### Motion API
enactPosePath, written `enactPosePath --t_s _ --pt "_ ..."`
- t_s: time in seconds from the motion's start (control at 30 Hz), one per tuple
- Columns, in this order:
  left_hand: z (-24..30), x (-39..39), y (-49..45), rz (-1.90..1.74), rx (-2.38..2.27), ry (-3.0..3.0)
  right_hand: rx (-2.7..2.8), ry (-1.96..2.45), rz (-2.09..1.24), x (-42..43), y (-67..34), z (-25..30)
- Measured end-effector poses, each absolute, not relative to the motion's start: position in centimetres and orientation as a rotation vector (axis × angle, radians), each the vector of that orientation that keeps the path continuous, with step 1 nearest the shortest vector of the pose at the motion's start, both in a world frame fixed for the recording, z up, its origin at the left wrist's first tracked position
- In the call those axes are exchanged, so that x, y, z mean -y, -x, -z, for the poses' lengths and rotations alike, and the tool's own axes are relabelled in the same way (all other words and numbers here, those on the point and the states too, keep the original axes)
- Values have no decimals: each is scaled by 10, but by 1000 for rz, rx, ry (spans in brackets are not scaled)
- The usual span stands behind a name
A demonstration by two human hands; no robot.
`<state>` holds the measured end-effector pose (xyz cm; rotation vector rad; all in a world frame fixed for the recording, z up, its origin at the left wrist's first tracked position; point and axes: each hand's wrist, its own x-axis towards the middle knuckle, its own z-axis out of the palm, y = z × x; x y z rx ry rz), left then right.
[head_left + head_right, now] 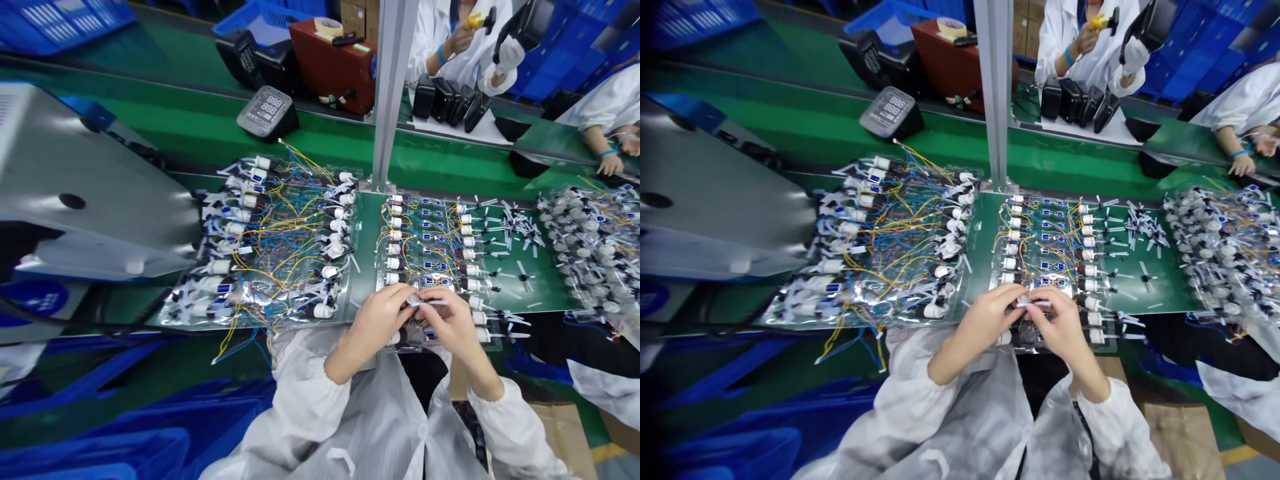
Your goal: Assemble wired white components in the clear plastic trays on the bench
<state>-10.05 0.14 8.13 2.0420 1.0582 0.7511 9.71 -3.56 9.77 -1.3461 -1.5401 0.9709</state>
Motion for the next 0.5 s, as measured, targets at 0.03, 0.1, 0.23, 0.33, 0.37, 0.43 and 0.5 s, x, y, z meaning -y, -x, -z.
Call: enactPosePath --t_s 0.03,0.1,0.23,0.33,0.37,0.43,0.5 --pt "-83 -2 101 -732 -1054 -2045 1600 1347 -933 35 -97 -98" --pt "-87 -5 101 -709 -1027 -2054 1656 1365 -855 35 -98 -99" --pt "-86 -11 100 -718 -972 -2049 1448 1371 -924 32 -100 -99" --pt "-81 -12 98 -725 -1012 -2009 1297 1341 -1057 31 -101 -96" --pt "-80 -12 97 -725 -1024 -2002 1278 1334 -1079 30 -101 -95" --pt "-78 -12 97 -730 -1043 -1998 1259 1336 -1083 30 -99 -91" --pt "-77 -11 97 -735 -1071 -1989 1269 1364 -1033 29 -97 -87"
